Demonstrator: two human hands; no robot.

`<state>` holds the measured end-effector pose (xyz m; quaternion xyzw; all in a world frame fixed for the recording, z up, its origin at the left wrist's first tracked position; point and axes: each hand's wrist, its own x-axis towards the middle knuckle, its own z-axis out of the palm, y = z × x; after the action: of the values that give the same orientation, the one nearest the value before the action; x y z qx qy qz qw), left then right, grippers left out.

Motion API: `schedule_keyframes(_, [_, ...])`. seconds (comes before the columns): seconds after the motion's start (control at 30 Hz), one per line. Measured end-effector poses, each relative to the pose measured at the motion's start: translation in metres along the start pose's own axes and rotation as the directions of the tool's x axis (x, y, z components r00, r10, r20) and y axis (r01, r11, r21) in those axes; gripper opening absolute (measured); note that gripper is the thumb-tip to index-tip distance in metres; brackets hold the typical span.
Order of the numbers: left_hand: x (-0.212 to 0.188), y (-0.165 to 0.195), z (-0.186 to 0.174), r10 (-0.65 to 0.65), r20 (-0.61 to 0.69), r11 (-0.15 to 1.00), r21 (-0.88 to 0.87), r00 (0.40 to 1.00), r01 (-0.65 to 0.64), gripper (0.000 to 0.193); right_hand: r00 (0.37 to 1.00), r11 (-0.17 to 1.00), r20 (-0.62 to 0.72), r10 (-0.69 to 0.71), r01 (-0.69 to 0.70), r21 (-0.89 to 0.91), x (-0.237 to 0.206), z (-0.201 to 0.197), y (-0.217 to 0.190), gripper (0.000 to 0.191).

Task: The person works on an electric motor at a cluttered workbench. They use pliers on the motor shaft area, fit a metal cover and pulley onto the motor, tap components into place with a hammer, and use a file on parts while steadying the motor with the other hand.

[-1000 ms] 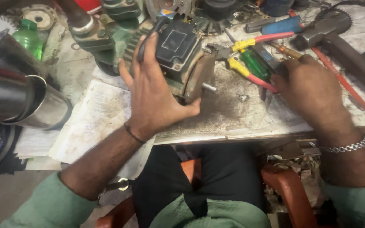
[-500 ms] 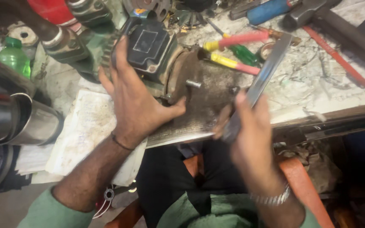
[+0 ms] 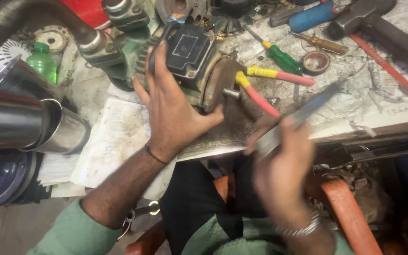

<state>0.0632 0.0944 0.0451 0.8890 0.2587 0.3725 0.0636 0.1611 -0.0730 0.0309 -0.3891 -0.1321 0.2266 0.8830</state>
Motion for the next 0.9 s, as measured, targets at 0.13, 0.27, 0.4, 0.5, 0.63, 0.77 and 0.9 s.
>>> schedule_keyframes(0.13, [0.0,0.001,0.0,-0.007,0.009,1.0,0.01,1.0,0.006,0.142,0.97,0.969,-0.009,-0.243,0.242,-0.042,0.053,-0.032,-0.04,0.034])
schedule_keyframes(0.27, [0.0,0.001,-0.001,-0.03,0.016,0.999,0.014,0.999,0.029,0.142,0.979,0.928,0.112,-0.172,0.2,-0.314,0.061,-0.06,-0.04,0.034])
schedule_keyframes(0.4, [0.0,0.0,0.0,-0.01,0.006,1.0,0.024,1.0,0.01,0.143,0.977,0.732,0.178,0.121,0.033,-0.68,0.065,-0.056,-0.031,0.046])
schedule_keyframes(0.5, [-0.001,0.0,0.0,-0.008,0.009,1.0,0.01,1.0,0.008,0.143,0.921,0.373,0.386,0.051,0.341,-0.863,0.075,-0.037,-0.023,0.05])
schedule_keyframes(0.63, [-0.001,0.0,0.0,-0.011,0.015,1.0,0.012,1.0,0.01,0.143,0.925,0.05,0.371,0.085,0.368,-0.928,0.091,-0.02,-0.01,0.072])
schedule_keyframes(0.77, [0.0,0.0,0.0,-0.004,0.02,1.0,0.004,1.0,0.004,0.142,0.887,0.043,0.419,0.191,0.419,-0.907,0.112,-0.029,0.008,0.081])
schedule_keyframes(0.9, [-0.001,-0.001,0.0,0.037,-0.002,0.999,0.002,0.999,-0.037,0.143,0.884,-0.155,0.439,0.16,0.461,-0.874,0.149,-0.046,0.011,0.064])
